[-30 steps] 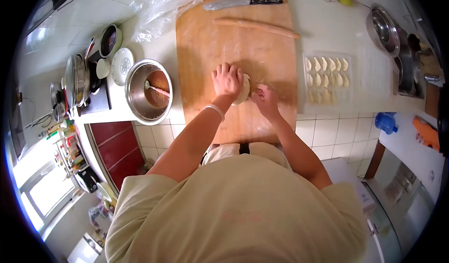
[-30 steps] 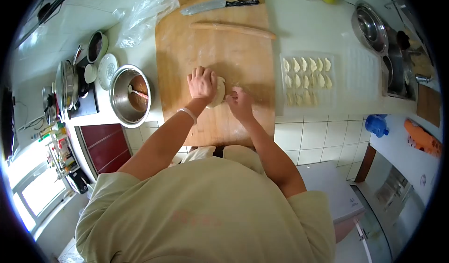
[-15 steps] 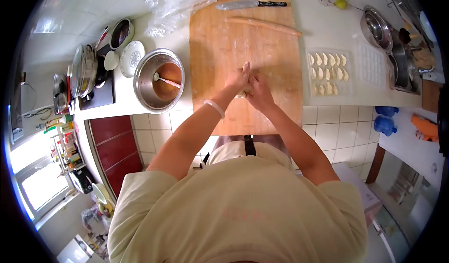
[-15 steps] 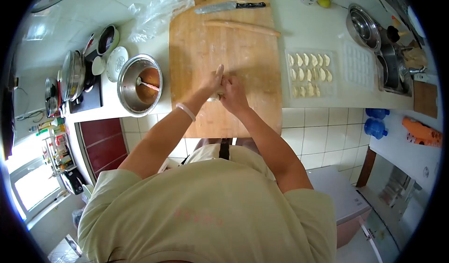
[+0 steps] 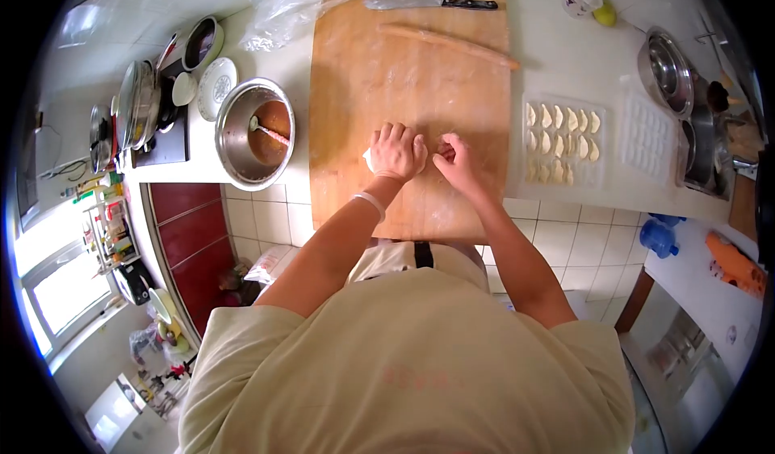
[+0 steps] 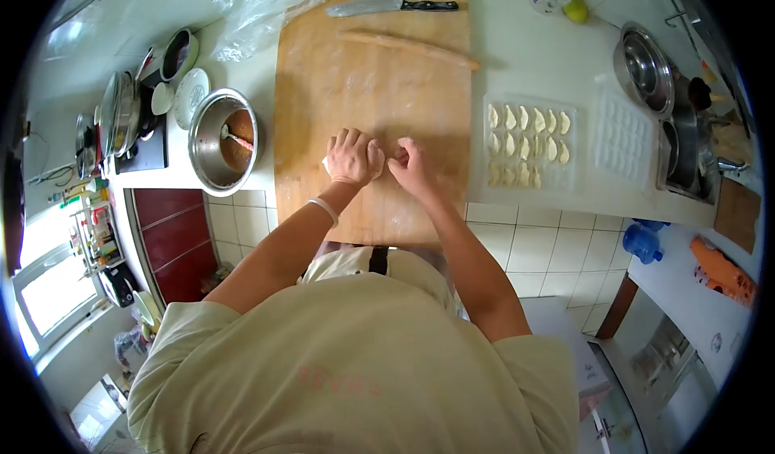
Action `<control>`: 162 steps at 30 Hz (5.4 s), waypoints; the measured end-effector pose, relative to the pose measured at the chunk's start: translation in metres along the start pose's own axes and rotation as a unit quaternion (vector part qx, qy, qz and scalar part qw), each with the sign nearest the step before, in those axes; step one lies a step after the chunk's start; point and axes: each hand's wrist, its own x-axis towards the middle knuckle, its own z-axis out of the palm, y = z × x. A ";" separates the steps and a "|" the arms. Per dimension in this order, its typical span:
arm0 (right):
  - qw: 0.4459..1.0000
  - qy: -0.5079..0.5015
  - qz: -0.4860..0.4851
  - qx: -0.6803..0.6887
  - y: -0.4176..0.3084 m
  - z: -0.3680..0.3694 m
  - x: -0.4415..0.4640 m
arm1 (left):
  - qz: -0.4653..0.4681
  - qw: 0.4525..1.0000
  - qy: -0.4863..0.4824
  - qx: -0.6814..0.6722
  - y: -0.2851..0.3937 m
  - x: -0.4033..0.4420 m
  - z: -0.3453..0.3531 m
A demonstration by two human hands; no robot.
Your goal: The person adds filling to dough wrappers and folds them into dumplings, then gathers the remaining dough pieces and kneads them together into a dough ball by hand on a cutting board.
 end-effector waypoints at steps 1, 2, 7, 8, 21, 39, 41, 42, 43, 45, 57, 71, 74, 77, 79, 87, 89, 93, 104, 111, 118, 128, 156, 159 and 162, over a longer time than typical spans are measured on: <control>0.999 -0.016 0.031 0.003 0.006 0.001 0.000 | 0.010 1.000 -0.009 0.003 -0.002 0.007 0.003; 0.998 -0.034 0.061 0.006 0.011 0.003 -0.002 | 0.010 1.000 -0.012 0.004 -0.004 0.013 0.006; 0.923 -0.049 0.227 0.308 0.005 0.033 -0.023 | -0.005 0.998 -0.064 0.006 -0.010 0.050 0.004; 0.924 -0.045 0.225 0.307 0.003 0.038 -0.019 | -0.001 0.998 -0.063 0.004 -0.012 0.058 0.005; 0.991 0.055 -0.076 -0.092 -0.050 0.043 -0.007 | -0.373 0.722 -0.356 -0.461 -0.044 0.073 0.002; 0.996 0.081 0.004 -0.032 -0.010 -0.003 -0.014 | -0.022 1.000 -0.012 0.000 0.004 0.048 0.019; 0.993 0.067 0.095 0.027 -0.008 0.002 -0.018 | -0.022 1.000 -0.012 -0.008 0.000 0.065 0.021; 0.976 0.072 0.148 0.141 -0.002 0.014 -0.023 | -0.018 1.000 -0.014 -0.010 -0.002 0.072 0.021; 0.945 0.077 0.195 0.251 -0.002 0.024 -0.024 | -0.020 0.999 -0.017 -0.020 -0.005 0.080 0.023; 0.925 0.074 0.193 0.320 -0.005 0.043 -0.016 | -0.031 0.999 -0.028 -0.022 -0.009 0.095 0.025; 0.996 0.016 -0.015 -0.090 -0.046 0.051 -0.013 | -0.438 0.666 -0.365 -0.482 -0.062 0.074 0.017; 0.976 0.026 -0.177 -0.121 -0.013 -0.009 -0.020 | -0.067 0.998 0.013 -0.007 0.023 -0.018 0.004; 0.998 0.027 0.031 -0.037 -0.006 -0.020 -0.022 | -0.047 0.997 -0.056 -0.007 0.019 0.008 0.005; 0.997 0.050 0.061 0.021 0.006 -0.011 -0.028 | -0.021 0.998 -0.051 0.002 0.014 0.035 0.012; 0.982 0.056 0.126 0.129 0.006 0.003 -0.036 | -0.008 0.998 -0.056 0.008 0.011 0.046 0.014; 0.890 0.036 0.248 0.382 -0.013 0.053 -0.004 | -0.018 0.996 -0.062 -0.062 -0.005 0.091 0.027; 0.894 0.032 0.235 0.380 -0.013 0.052 0.008 | -0.047 0.994 -0.047 -0.087 -0.008 0.078 0.034; 0.982 0.060 0.134 0.115 -0.025 0.045 -0.002 | -0.379 0.815 -0.207 -0.387 -0.035 0.070 0.017; 0.976 -0.026 -0.083 -0.199 -0.023 0.043 -0.013 | -0.128 0.990 0.052 -0.037 0.002 -0.025 0.005; 0.999 0.017 -0.020 -0.019 -0.006 -0.006 -0.018 | -0.083 0.996 0.012 0.015 0.013 -0.005 0.011; 0.940 0.039 0.189 0.281 0.016 0.008 -0.048 | -0.004 0.999 -0.052 0.011 0.003 0.049 0.017; 0.827 0.062 0.287 0.480 -0.014 0.073 -0.005 | -0.014 0.998 -0.025 -0.061 -0.005 0.086 0.028; 0.997 -0.011 0.034 0.064 -0.003 0.000 -0.024 | -0.010 0.999 -0.032 0.000 0.001 0.030 0.011; 0.974 0.020 0.138 0.176 -0.005 0.006 -0.023 | 0.024 0.999 -0.034 -0.009 -0.003 0.052 0.014; 0.953 0.064 0.169 0.242 -0.003 0.010 -0.021 | 0.045 0.998 -0.034 -0.026 -0.010 0.074 0.019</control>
